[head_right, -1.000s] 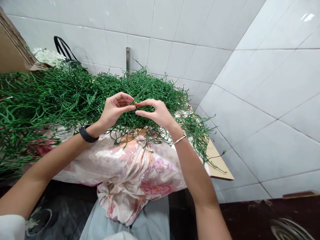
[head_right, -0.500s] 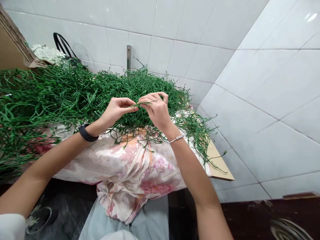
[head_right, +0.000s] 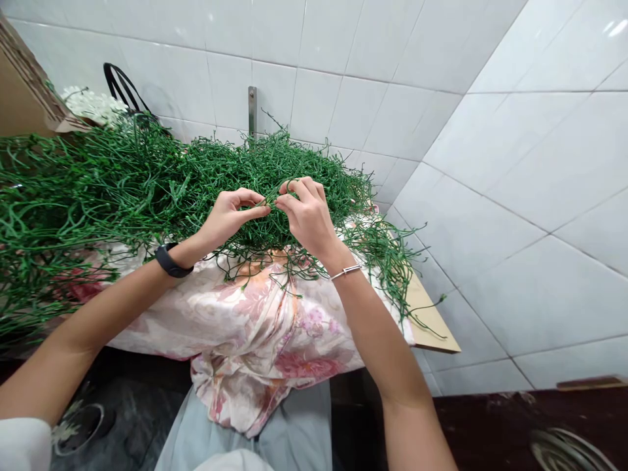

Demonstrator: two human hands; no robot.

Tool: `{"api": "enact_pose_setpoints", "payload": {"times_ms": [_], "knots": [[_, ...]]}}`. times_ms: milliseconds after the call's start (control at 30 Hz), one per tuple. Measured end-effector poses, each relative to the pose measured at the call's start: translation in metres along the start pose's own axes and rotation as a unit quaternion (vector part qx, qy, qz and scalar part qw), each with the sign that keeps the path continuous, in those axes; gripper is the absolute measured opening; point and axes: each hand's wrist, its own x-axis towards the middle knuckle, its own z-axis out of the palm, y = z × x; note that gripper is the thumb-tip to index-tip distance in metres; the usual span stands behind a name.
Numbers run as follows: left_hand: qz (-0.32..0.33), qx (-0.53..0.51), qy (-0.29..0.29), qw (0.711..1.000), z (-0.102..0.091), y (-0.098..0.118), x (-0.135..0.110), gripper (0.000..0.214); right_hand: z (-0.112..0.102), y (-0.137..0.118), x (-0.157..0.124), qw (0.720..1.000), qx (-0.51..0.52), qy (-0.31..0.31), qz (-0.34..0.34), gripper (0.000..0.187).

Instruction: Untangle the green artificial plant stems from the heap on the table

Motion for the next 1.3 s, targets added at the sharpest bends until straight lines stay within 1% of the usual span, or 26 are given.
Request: {"api": "enact_pose_setpoints", "payload": {"times_ms": [100, 200, 333, 400, 533, 633, 767, 833, 900, 1067, 1133, 1200, 1300], "knots": [[0.001, 0.008, -0.011, 1.000, 0.000, 0.001, 0.000, 0.013, 0.000, 0.001, 0.000, 1.000, 0.008, -0.001, -0.003, 0.020], [0.008, 0.022, -0.019, 1.000, 0.000, 0.002, 0.001, 0.011, 0.000, 0.001, 0.000, 1.000, 0.023, -0.019, -0.008, 0.021], [0.023, 0.027, -0.028, 0.999, 0.000, 0.004, 0.001, 0.028, 0.002, -0.001, 0.000, 0.999, 0.035, -0.034, -0.012, 0.020], [0.026, 0.032, -0.038, 0.998, -0.001, 0.005, 0.001, 0.031, 0.003, -0.001, 0.000, 0.999, 0.035, -0.037, -0.016, 0.022], [0.038, 0.049, -0.071, 0.996, -0.001, 0.007, 0.000, 0.023, 0.004, -0.001, -0.001, 0.998, 0.032, -0.049, -0.022, 0.024], [0.054, 0.048, -0.048, 0.996, 0.000, 0.006, -0.001, 0.016, 0.005, -0.003, -0.001, 0.998, 0.051, -0.039, -0.002, 0.025], [0.063, 0.037, 0.001, 0.997, 0.002, 0.003, -0.002, 0.013, 0.004, -0.008, 0.000, 0.993, 0.105, -0.025, 0.053, 0.023], [0.059, 0.020, 0.016, 0.998, 0.002, 0.004, -0.002, 0.014, 0.002, -0.011, 0.001, 0.987, 0.136, -0.025, 0.082, 0.021], [0.049, -0.006, 0.012, 0.999, 0.002, 0.005, -0.003, 0.015, -0.001, -0.013, 0.002, 0.981, 0.164, -0.039, 0.100, 0.020], [-0.020, -0.109, -0.050, 0.993, 0.001, 0.009, -0.001, 0.019, -0.005, -0.013, 0.002, 0.966, 0.215, -0.084, 0.115, 0.015], [-0.034, -0.132, -0.049, 0.989, 0.001, 0.008, 0.001, 0.015, -0.005, -0.013, 0.002, 0.968, 0.211, -0.093, 0.102, 0.016], [-0.039, -0.146, -0.039, 0.988, 0.001, 0.006, 0.002, 0.012, -0.004, -0.014, 0.001, 0.974, 0.187, -0.095, 0.082, 0.017], [-0.041, -0.155, -0.014, 0.987, 0.001, 0.005, 0.002, 0.013, -0.003, -0.014, 0.000, 0.986, 0.137, -0.080, 0.059, 0.019]]}}
